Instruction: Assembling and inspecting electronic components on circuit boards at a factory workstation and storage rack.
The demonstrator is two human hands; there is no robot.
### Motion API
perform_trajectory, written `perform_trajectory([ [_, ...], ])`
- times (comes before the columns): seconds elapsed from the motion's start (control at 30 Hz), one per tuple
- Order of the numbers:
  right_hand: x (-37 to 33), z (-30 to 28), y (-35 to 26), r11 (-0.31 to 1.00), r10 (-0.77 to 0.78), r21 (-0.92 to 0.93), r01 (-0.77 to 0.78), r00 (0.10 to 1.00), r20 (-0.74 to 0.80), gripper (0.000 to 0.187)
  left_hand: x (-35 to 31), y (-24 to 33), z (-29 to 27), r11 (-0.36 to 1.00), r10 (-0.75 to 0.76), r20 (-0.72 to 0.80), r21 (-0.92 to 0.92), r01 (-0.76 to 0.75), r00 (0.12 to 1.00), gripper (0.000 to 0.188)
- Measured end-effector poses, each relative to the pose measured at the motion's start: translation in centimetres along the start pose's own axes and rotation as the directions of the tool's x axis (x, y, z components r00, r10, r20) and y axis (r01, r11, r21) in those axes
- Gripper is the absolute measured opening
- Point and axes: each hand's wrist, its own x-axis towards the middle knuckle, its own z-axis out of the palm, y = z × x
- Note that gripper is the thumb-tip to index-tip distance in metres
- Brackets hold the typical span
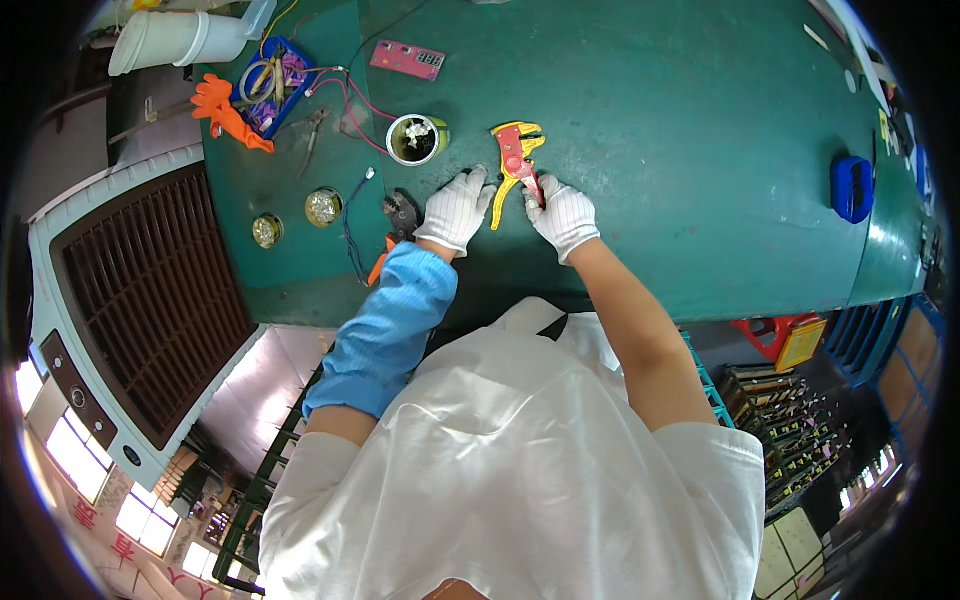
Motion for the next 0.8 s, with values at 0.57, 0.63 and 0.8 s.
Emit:
perform_trajectory([
  [0.57, -0.4, -1.3, -1.4, 0.991, -0.09, 0.101, 0.089, 0.996, -0.001, 0.022, 1.8, -0.2, -1.1, 0.993, 0.118, 0.188, -0.045, -0.112, 0.975, 0.024],
  [0.63, -0.3, -1.4, -0.9, 0.998, -0.051, 0.035, 0.049, 0.996, 0.077, 0.021, 2.3, -0.4, 0.4, 0.959, 0.219, 0.137, 0.154, -0.239, 0.966, 0.02],
  [0.8, -0.4, -1.4, -1.1, 0.999, -0.003, 0.04, -0.001, 0.996, 0.093, 0.023, 3.7, -0.5, 1.2, 0.968, 0.193, 0.139, 0.133, -0.211, 0.971, 0.019],
])
